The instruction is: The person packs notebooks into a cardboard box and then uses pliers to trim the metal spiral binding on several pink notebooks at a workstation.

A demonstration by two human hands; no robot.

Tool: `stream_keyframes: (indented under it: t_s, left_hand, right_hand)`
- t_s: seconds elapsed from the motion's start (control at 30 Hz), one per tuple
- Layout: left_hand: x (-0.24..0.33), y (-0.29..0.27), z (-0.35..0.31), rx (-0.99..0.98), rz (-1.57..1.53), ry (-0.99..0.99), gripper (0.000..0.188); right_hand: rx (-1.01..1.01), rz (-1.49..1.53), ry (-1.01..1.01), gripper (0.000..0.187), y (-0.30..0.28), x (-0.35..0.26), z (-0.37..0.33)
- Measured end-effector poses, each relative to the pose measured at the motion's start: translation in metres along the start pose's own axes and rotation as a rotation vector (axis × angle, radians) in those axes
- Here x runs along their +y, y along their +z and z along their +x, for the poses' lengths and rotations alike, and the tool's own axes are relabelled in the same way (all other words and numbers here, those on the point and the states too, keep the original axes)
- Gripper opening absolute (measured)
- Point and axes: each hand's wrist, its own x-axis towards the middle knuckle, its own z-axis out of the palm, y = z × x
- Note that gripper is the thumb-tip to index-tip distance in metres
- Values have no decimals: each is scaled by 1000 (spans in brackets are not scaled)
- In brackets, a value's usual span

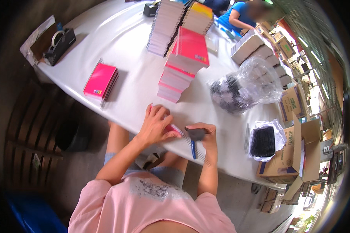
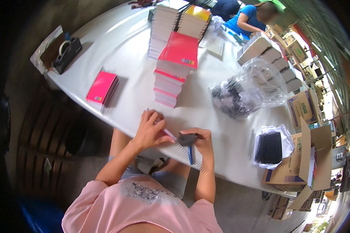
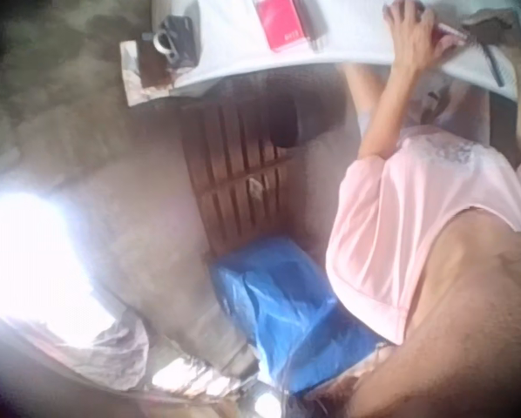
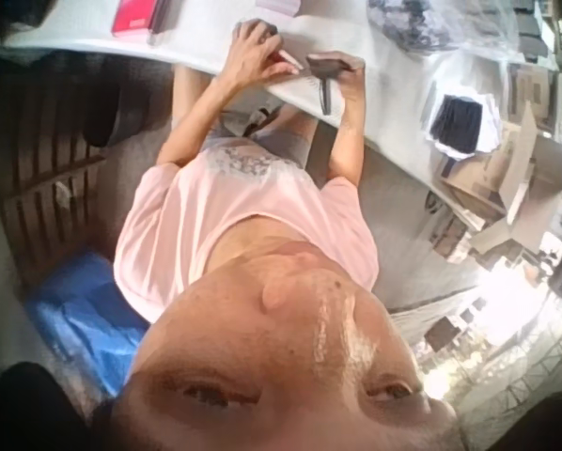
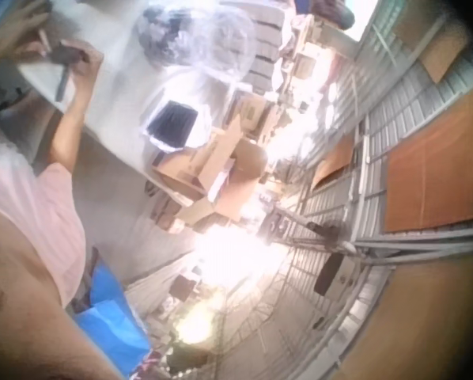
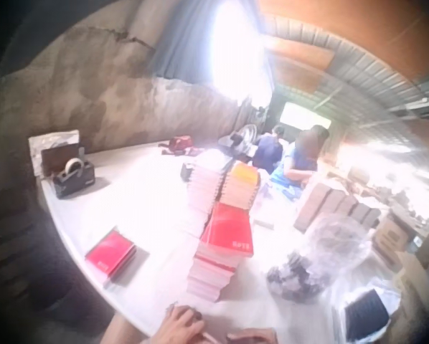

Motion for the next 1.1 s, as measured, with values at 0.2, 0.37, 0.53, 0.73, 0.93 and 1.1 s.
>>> stream_keyframes:
  t_s: [0.2,0.37,0.53,0.73,0.93,1.1]
  left_hand:
    - [-1,1,4,41,-43,39,56]
    - [-5,-3,2,17,-44,30,55]
    - [-17,6,5,53,-140,-30,56]
    - [-27,19,2,83,-340,-118,63]
    - [-35,26,2,189,-617,-231,96]
    - [-39,31,6,159,-637,-241,109]
  right_hand:
    - [57,-340,-20,29,-4,-3,10]
    - [232,-656,85,28,13,-2,21]
    - [-23,-564,-86,33,25,-18,13]
    - [110,-365,-4,32,24,-23,13]
    - [41,25,-107,33,27,-9,19]
    - [249,-788,41,28,25,-4,38]
